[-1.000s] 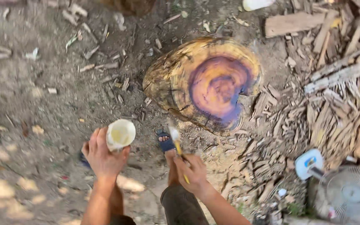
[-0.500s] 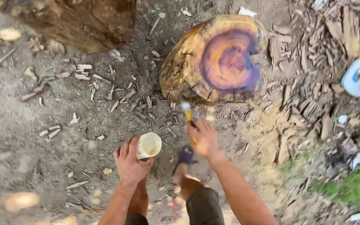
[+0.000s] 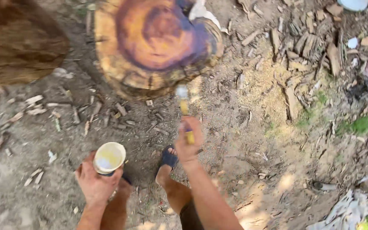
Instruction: Applying glue to cracks in wooden stumps and moving bricks in a workshop.
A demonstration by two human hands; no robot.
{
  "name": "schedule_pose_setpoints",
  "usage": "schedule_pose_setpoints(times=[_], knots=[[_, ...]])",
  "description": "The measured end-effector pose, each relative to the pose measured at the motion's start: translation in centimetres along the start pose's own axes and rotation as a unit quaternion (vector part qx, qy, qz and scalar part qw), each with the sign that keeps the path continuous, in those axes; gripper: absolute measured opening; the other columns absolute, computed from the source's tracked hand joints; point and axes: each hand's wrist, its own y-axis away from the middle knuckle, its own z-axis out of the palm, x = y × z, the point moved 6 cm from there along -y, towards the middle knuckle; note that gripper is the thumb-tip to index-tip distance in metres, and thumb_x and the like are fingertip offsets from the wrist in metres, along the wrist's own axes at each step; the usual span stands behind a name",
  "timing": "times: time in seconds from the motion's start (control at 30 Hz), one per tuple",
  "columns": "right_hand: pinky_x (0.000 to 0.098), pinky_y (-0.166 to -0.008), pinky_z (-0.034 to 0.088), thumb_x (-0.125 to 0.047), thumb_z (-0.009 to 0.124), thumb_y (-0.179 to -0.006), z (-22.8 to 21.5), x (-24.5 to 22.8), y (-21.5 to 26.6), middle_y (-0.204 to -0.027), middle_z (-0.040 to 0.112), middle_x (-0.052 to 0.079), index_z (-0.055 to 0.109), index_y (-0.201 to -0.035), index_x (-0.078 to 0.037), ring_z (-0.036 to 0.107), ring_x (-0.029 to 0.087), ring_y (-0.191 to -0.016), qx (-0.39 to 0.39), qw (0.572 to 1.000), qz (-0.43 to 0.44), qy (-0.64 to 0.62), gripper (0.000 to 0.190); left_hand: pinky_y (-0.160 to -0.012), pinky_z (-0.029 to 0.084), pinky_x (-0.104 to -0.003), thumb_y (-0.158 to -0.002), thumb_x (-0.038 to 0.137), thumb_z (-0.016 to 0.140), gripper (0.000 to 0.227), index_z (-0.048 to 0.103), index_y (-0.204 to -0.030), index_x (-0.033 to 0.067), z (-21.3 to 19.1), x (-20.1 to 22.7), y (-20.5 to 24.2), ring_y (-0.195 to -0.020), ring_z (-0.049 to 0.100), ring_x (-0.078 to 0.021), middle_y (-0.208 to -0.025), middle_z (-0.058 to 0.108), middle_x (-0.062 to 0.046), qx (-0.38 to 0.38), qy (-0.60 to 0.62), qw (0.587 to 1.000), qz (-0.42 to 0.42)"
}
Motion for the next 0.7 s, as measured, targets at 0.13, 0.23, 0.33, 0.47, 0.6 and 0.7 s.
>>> schedule_pose_setpoints(times=[0.13,0.23,0.33,0.47,0.6,0.7], knots=[[0.0356,-0.063,0.051,0.005,0.066,-0.089,1.8,-2.0,3.4,-0.107,0.066,0.016,0.066,-0.109,-0.003,0.062,0.024,-0.078,-0.04,0.994,-0.037,-0.099,0.021,-0.106,0.046,-0.052,-0.064,0.035,0.088,0.081,0.058,-0.133,0.0057,4.0,-2.6,-2.2,-0.11,0.064,-0.0301,-0.117,0.066,-0.011,0.007,0.021,0.999,-0.034],[0.0385,-0.066,0.052,0.006,0.071,-0.084,0.5,-3.8,2.8,-0.099,0.066,0.014,0.07,-0.105,-0.006,0.065,0.028,-0.08,-0.124,0.985,-0.113,-0.042,0.024,-0.102,0.047,-0.05,-0.061,0.036,0.091,0.083,0.059,-0.132,0.0065,5.6,-3.6,-5.9,-0.111,0.062,-0.0342,-0.117,0.066,-0.012,0.015,0.024,1.0,-0.002],[0.0368,-0.065,0.054,0.004,0.073,-0.085,0.7,-1.4,1.3,-0.096,0.07,0.011,0.07,-0.105,-0.007,0.068,0.025,-0.077,-0.188,0.968,-0.103,-0.133,0.024,-0.1,0.046,-0.048,-0.06,0.036,0.091,0.079,0.06,-0.127,0.0093,6.0,-2.3,-9.6,-0.108,0.065,-0.0303,-0.118,0.069,-0.01,0.033,0.053,0.992,0.111],[0.0343,-0.066,0.054,-0.001,0.072,-0.091,3.6,0.2,1.6,-0.089,0.072,0.01,0.07,-0.105,-0.006,0.07,0.024,-0.075,-0.334,0.919,-0.081,-0.191,0.015,-0.104,0.041,-0.053,-0.045,0.038,0.09,0.093,0.057,-0.126,0.0051,8.5,-0.3,-10.9,-0.11,0.064,-0.0321,-0.117,0.068,-0.015,-0.028,0.011,0.971,0.236],[0.0327,-0.066,0.055,-0.011,0.073,-0.09,9.6,2.9,4.2,-0.082,0.072,0.01,0.074,-0.103,-0.005,0.072,0.021,-0.072,-0.421,0.905,0.043,-0.051,0.014,-0.102,0.041,-0.052,-0.043,0.031,0.09,0.094,0.056,-0.125,0.0037,11.0,0.9,-10.1,-0.108,0.064,-0.0345,-0.116,0.067,-0.016,-0.082,0.027,0.942,0.324],[0.0301,-0.068,0.058,-0.012,0.078,-0.091,13.3,7.1,6.3,-0.087,0.076,0.008,0.073,-0.096,-0.003,0.071,0.016,-0.08,-0.414,0.898,-0.007,-0.15,0.012,-0.101,0.042,-0.053,-0.048,0.033,0.089,0.089,0.055,-0.125,0.0027,12.8,0.4,-9.4,-0.108,0.065,-0.0347,-0.117,0.067,-0.017,-0.1,0.048,0.93,0.35]])
